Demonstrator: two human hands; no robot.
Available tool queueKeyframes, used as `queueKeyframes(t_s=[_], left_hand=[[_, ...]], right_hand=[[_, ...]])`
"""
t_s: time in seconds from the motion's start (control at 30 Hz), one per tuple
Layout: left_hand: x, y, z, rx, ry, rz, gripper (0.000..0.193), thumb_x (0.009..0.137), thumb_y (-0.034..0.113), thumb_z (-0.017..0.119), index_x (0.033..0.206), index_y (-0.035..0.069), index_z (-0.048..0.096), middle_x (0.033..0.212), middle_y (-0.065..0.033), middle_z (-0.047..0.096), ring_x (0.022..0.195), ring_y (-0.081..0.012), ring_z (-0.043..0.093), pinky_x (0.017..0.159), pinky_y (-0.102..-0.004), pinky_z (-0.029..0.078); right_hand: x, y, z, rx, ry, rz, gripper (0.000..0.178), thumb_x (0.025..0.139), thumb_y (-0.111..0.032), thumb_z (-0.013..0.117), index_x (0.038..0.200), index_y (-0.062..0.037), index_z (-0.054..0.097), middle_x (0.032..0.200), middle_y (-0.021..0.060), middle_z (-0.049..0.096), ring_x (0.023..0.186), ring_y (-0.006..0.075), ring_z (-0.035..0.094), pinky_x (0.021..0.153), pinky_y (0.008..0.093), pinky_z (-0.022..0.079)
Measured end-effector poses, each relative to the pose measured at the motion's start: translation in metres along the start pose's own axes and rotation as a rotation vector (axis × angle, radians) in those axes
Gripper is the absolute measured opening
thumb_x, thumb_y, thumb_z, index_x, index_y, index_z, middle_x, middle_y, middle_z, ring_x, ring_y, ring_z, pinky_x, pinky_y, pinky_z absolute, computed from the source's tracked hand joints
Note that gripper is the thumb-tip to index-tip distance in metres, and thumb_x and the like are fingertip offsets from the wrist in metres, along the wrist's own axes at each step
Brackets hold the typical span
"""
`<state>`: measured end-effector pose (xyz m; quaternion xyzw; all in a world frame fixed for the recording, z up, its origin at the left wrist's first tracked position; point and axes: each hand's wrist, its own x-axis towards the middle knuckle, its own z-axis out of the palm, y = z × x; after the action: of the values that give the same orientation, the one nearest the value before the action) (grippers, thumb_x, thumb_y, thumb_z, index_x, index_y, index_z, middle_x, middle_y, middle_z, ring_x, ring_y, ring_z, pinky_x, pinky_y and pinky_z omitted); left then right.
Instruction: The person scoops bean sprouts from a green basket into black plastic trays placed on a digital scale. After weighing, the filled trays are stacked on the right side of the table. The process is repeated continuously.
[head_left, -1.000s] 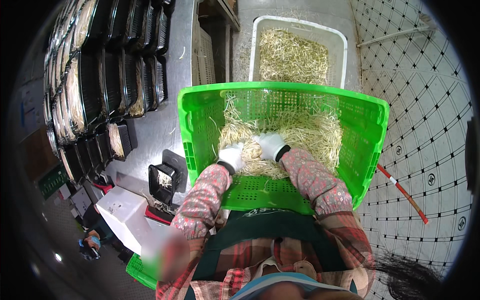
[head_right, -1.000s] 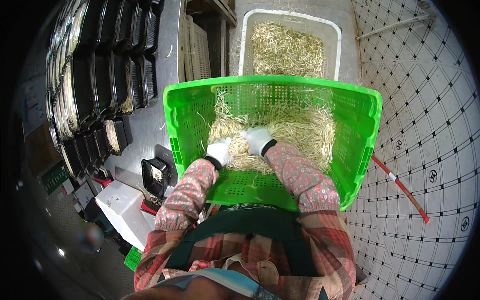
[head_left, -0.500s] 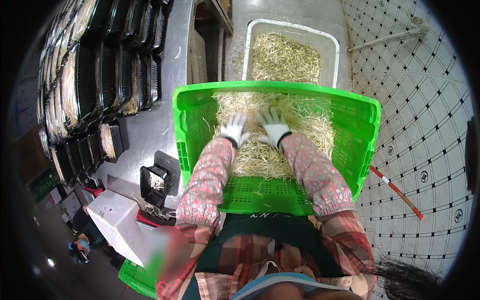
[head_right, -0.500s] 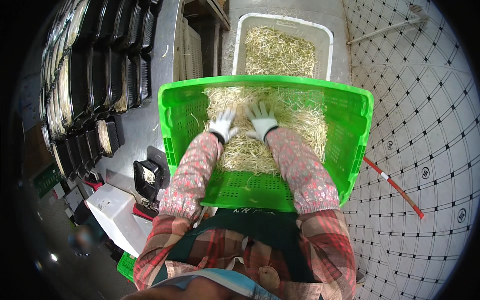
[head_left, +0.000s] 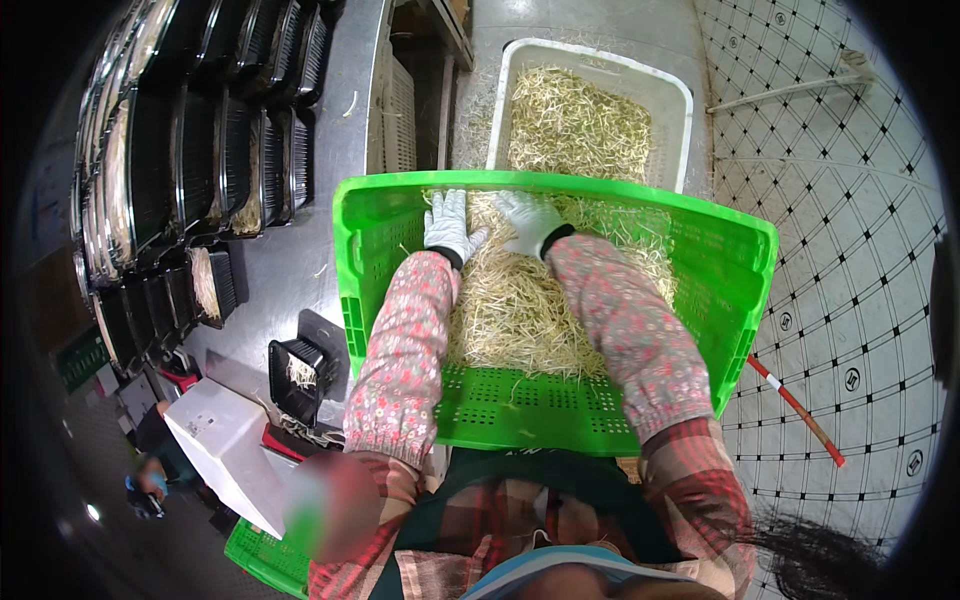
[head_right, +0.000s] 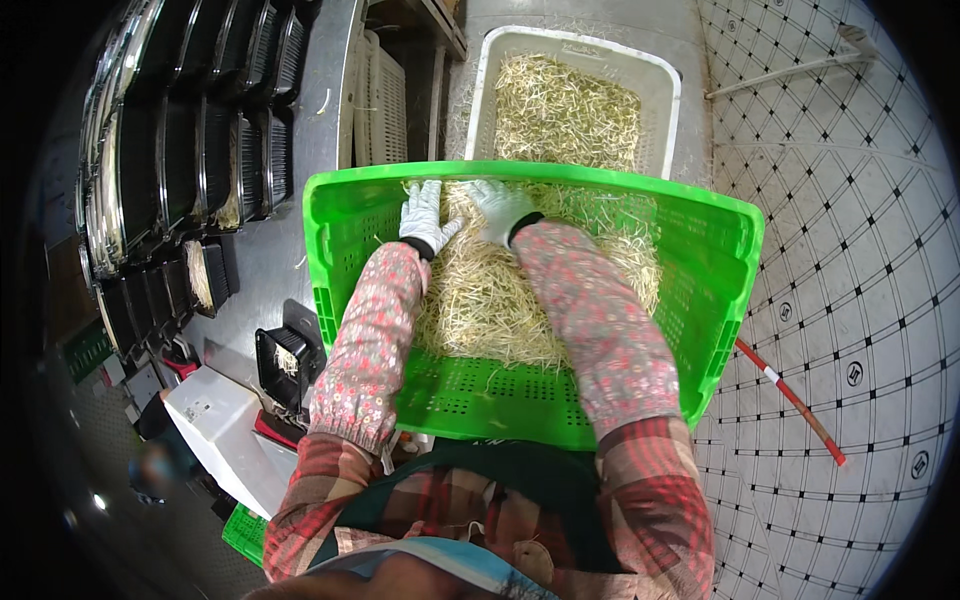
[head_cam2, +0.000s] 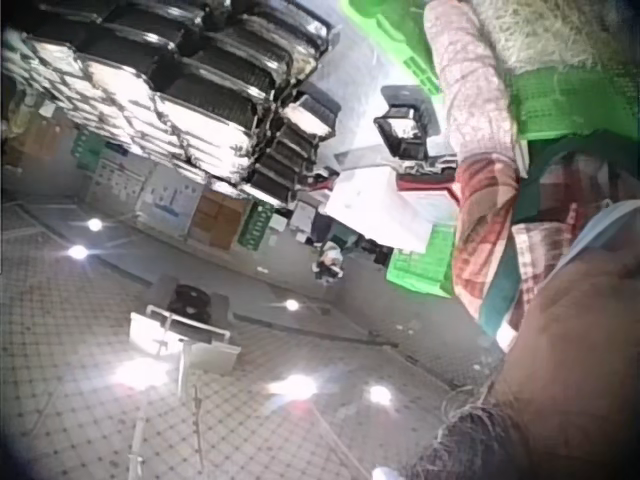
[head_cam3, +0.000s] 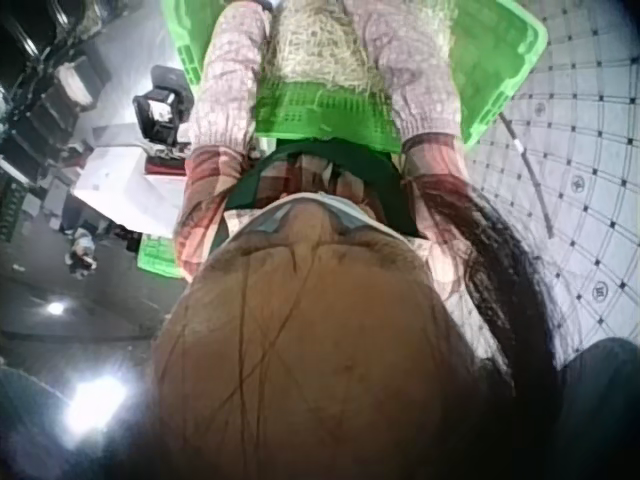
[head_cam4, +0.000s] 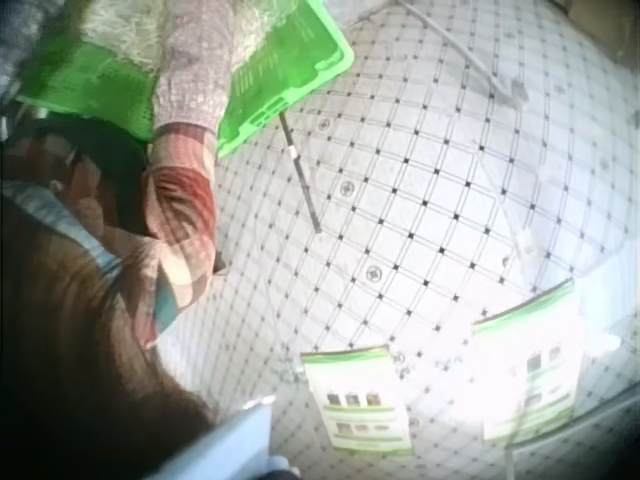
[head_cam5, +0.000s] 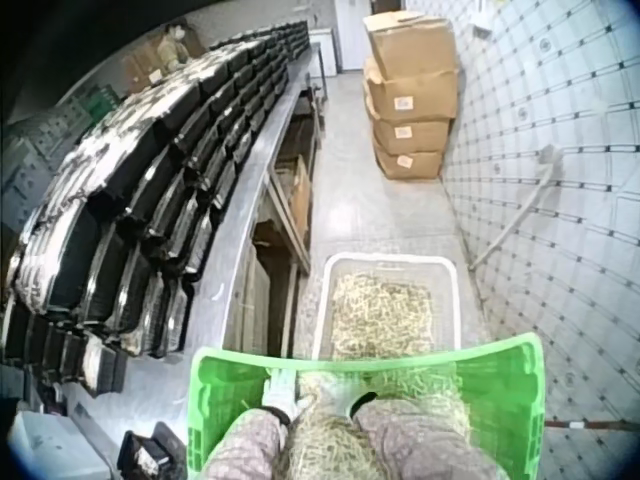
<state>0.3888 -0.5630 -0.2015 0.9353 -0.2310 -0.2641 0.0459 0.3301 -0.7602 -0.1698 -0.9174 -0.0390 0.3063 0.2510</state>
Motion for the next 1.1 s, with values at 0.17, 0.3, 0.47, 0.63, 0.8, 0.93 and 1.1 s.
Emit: queueKeyframes(t_s=[0.17, 0.3, 0.47, 0.63, 0.8, 0.93, 1.1], left_hand=[[-0.073, 0.019, 0.037, 0.019, -0.301, 0.053, 0.089, 0.09, 0.061, 0.05, 0.157, 0.018, 0.012, 0.163, -0.0114, 0.014, 0.15, -0.0362, 0.01, 0.117, -0.0601, 0.011], [-0.134, 0.021, 0.04, -0.066, -0.299, 0.148, 0.072, 0.092, 0.053, 0.054, 0.153, 0.024, 0.03, 0.16, -0.0114, 0.025, 0.147, -0.0385, 0.02, 0.116, -0.059, 0.011], [-0.118, 0.003, 0.012, -0.312, -0.32, 0.052, 0.059, 0.089, 0.04, 0.065, 0.142, 0.018, 0.049, 0.148, -0.0112, 0.046, 0.139, -0.0316, 0.039, 0.116, -0.0471, 0.025], [-0.057, 0.001, 0.004, -0.212, 0.021, 0.084, 0.129, 0.058, 0.036, 0.09, 0.157, 0.018, 0.011, 0.16, -0.0204, 0.016, 0.148, -0.0391, 0.015, 0.119, -0.0459, 0.021], [-0.01, 0.031, -0.013, 0.135, -0.389, -0.024, 0.152, 0.046, 0.054, 0.092, 0.156, 0.023, -0.007, 0.163, -0.0151, -0.002, 0.149, -0.0417, 0.001, 0.109, -0.0716, 0.016], [-0.001, 0.023, 0.015, 0.015, -0.327, -0.158, 0.134, 0.059, 0.032, 0.09, 0.156, 0.019, -0.001, 0.158, -0.0181, 0.019, 0.139, -0.0399, 0.032, 0.104, -0.0542, 0.041], [-0.037, 0.024, 0.014, -0.134, -0.243, -0.222, 0.072, 0.069, 0.025, 0.08, 0.132, 0.006, 0.051, 0.118, -0.0196, 0.061, 0.109, -0.0364, 0.06, 0.093, -0.0418, 0.05]], right_hand=[[-0.048, 0.015, 0.06, -0.254, 0.083, -0.094, 0.082, 0.083, -0.052, 0.065, 0.15, -0.0195, 0.031, 0.16, 0.0095, 0.023, 0.146, 0.0353, 0.022, 0.115, 0.061, 0.019], [-0.099, 0.026, 0.062, -0.149, -0.003, -0.146, 0.064, 0.09, -0.046, 0.059, 0.147, -0.0241, 0.039, 0.157, 0.0105, 0.03, 0.145, 0.037, 0.025, 0.115, 0.0599, 0.02], [-0.093, 0.041, 0.039, 0.061, -0.098, -0.089, 0.053, 0.091, -0.04, 0.061, 0.14, -0.0226, 0.051, 0.151, 0.0111, 0.041, 0.143, 0.0339, 0.031, 0.118, 0.0525, 0.019], [-0.055, 0.029, 0.009, -0.046, 0.01, 0.001, 0.082, 0.085, -0.04, 0.07, 0.153, -0.02, 0.029, 0.158, 0.0114, 0.029, 0.145, 0.0356, 0.026, 0.118, 0.0514, 0.022], [-0.017, 0.011, 0.021, -0.39, -0.148, 0.051, 0.112, 0.076, -0.039, 0.078, 0.157, -0.0179, 0.004, 0.161, 0.0185, 0.014, 0.148, 0.0382, 0.017, 0.116, 0.055, 0.023], [0.0, 0.029, 0.046, -0.23, -0.003, 0.095, 0.093, 0.079, -0.017, 0.066, 0.157, -0.0178, 0.014, 0.159, 0.019, 0.023, 0.141, 0.0372, 0.035, 0.111, 0.0538, 0.033], [-0.006, 0.053, 0.028, -0.012, -0.098, 0.151, 0.071, 0.079, -0.017, 0.061, 0.147, -0.0168, 0.04, 0.138, 0.0174, 0.052, 0.125, 0.0341, 0.053, 0.105, 0.0484, 0.042]])
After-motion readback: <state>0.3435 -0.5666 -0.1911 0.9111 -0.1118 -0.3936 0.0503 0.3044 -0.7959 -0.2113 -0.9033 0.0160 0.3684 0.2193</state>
